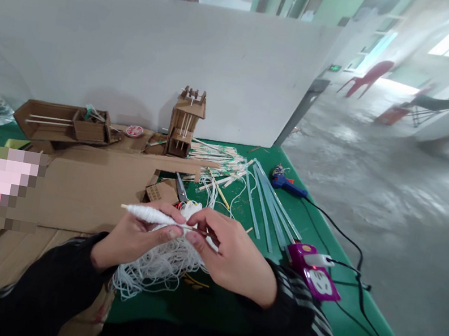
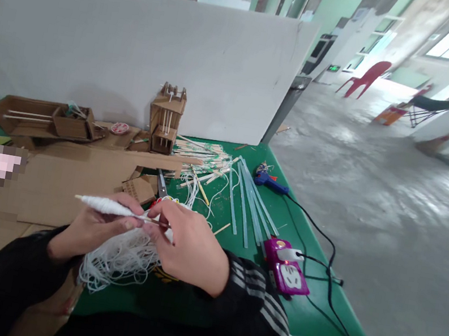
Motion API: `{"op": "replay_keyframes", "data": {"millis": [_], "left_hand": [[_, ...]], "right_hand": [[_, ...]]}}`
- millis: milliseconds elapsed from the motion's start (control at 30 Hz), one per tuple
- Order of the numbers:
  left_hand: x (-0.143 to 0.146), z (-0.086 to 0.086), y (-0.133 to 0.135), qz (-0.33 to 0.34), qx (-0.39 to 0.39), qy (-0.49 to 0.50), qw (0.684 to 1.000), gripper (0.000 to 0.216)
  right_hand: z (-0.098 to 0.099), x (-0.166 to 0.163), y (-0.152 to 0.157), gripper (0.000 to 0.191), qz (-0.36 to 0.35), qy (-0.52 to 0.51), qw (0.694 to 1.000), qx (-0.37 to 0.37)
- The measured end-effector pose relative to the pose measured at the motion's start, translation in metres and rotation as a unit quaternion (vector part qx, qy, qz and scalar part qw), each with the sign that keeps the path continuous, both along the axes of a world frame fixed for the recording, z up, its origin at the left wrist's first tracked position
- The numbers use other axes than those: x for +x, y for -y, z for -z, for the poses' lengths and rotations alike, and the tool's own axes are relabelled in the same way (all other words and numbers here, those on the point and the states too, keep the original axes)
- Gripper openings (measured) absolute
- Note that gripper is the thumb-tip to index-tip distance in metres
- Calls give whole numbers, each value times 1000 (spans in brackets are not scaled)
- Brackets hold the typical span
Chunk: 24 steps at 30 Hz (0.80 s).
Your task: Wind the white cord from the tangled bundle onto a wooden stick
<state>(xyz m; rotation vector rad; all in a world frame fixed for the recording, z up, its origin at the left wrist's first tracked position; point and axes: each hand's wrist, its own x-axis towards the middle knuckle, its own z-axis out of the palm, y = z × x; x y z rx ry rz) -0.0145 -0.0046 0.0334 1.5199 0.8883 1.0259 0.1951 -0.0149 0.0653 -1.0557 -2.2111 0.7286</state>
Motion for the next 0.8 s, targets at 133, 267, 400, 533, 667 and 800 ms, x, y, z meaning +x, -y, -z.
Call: {"op": "replay_keyframes", "data": {"millis": [133,267,400,533,667,800], "left_hand": [[-3,0,0,11,-16,-2,1000,12],[-13,-3,-3,105,-59,12,993,22],[-17,-6,-11,206,-190,92,956,35],[-15,-17,-22,261,-248,59,931,37],[-9,-41,-32,344,-172,-149,911,26],[0,-62,-30,316,-35,-308,897,22]], "right_hand": [[2,2,-1,4,10,1,1000,8],[2,9,-3,15,-23,4,999,24],[-5,13,-3,5,-63,-4,998,-22],[-7,13,-2,3,-93,10,995,-25],[-4,11,-3,14,-113,60,992,11],[-4,10,-4,16,-105,120,987,29]]}}
